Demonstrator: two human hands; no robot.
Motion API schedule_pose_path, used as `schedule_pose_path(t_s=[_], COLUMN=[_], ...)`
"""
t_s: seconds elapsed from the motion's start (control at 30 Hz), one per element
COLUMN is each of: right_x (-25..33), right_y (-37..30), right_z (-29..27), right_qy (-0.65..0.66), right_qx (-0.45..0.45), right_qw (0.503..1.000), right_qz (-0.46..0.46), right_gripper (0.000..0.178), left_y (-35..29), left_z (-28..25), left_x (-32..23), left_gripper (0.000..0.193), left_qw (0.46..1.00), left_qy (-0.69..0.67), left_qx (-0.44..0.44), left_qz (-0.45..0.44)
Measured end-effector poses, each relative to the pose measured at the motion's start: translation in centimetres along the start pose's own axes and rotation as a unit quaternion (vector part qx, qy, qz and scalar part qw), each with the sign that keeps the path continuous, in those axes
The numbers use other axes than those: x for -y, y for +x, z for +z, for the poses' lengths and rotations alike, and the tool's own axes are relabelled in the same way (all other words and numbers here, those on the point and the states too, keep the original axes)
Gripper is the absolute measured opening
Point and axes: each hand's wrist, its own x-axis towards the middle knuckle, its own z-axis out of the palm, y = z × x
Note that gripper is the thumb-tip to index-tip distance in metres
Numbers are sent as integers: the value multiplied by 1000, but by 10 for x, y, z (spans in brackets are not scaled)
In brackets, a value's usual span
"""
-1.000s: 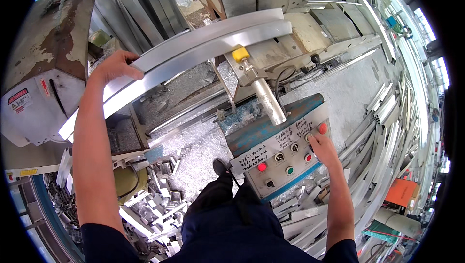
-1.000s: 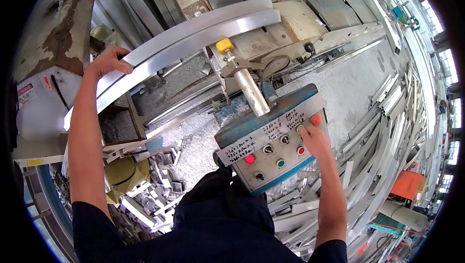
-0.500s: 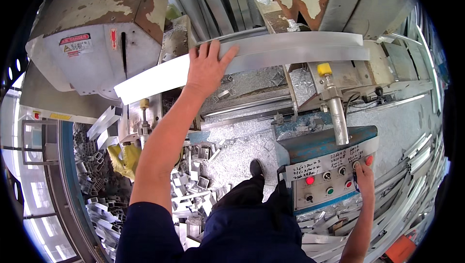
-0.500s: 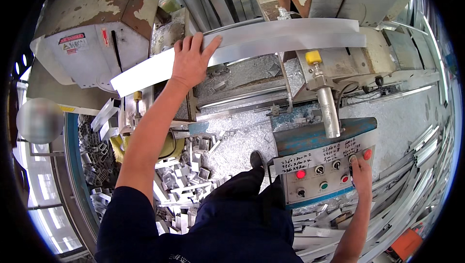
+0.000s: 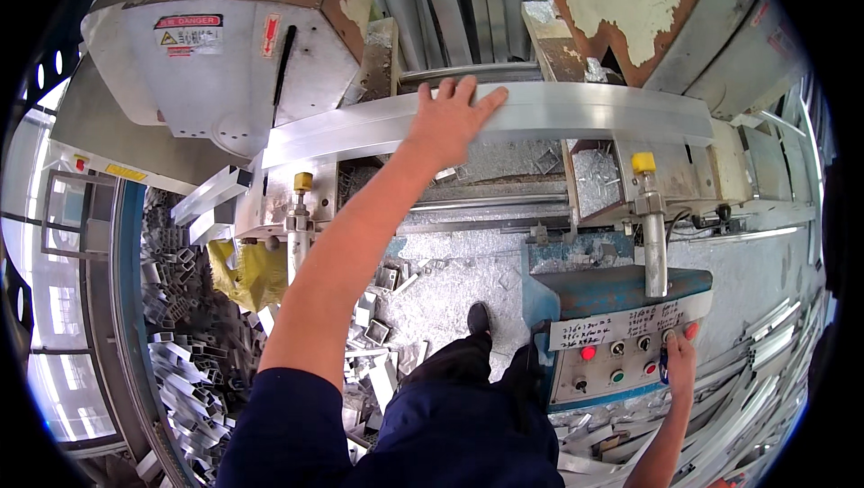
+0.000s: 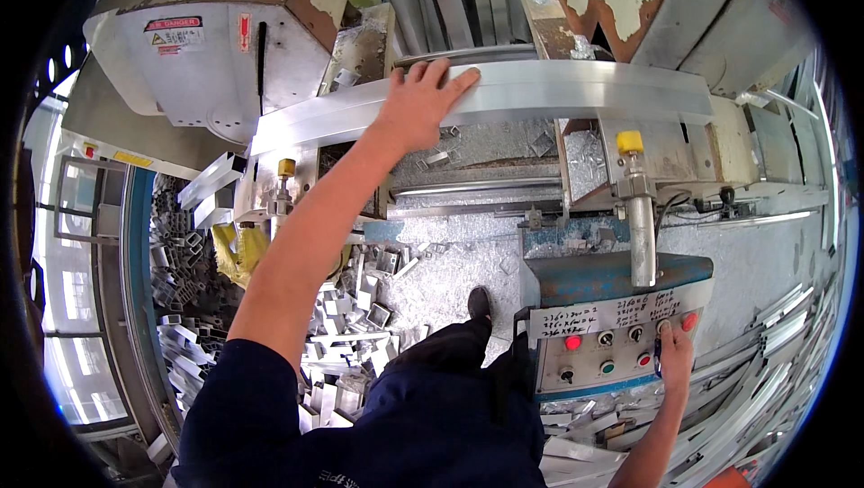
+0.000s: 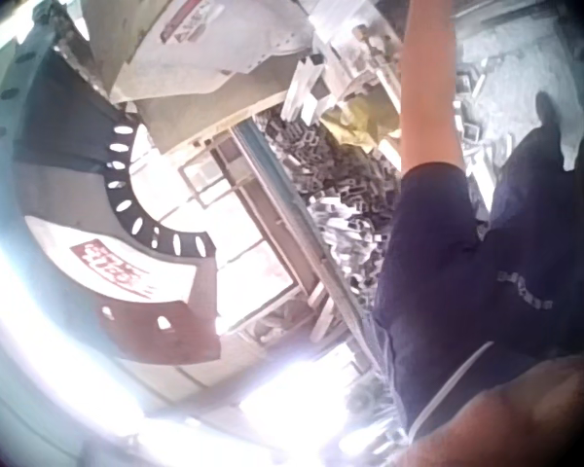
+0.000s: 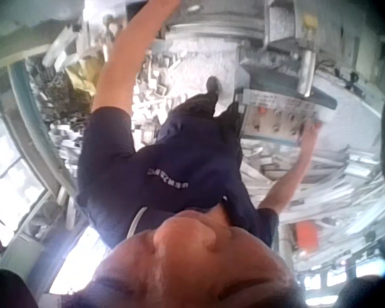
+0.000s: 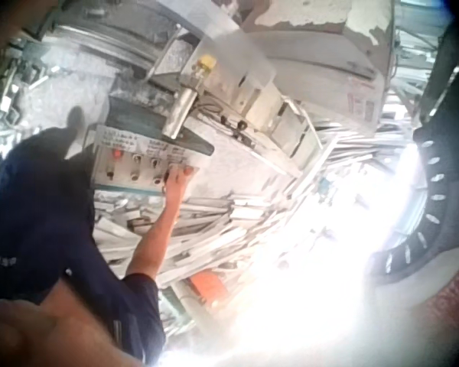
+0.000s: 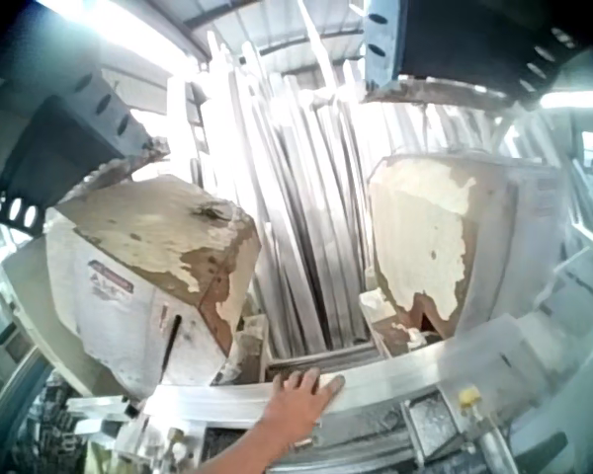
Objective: The person selects aluminum profiles from a pile, measures them with a tape measure, and cuts them to length using a miter saw. The person repeatedly positions the profiles, operates the saw, and measures the cut pieces before stacking them.
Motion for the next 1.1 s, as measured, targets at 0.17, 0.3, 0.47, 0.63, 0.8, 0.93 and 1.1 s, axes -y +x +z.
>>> schedule_pose_path(t_s=[0.17,0.3,0.47,0.63,0.8,0.93,1.1], right_x=[-4,-14,-29,-19,3,0,-11], right_y=[2,6,12,7,-3,-2,2], right_z=[-2,0,2,0,-1,-2,2], right_qy=[-12,18,6,13,-15,14,30], right_qx=[1,9,-11,-19,-24,-14,-24], right_qw=[1000,1000,999,999,999,999,995], right_qz=[-14,-12,-34,-32,-24,-40,-89], right_gripper=[43,41,41,42,41,39,39], left_y=[-2,-2,-1,7,0,-1,1], left_z=[6,7,3,2,5,2,4], left_x=[-5,-4,-5,-13,-5,-3,-3], left_gripper=[97,97,99,96,96,93,86], left_qw=[999,1000,1000,1000,998,999,999], left_qy=[-21,-18,-19,-18,4,-15,5], left_qx=[-25,-14,-11,-5,-40,-13,-27], left_qz=[8,12,19,25,37,32,35])
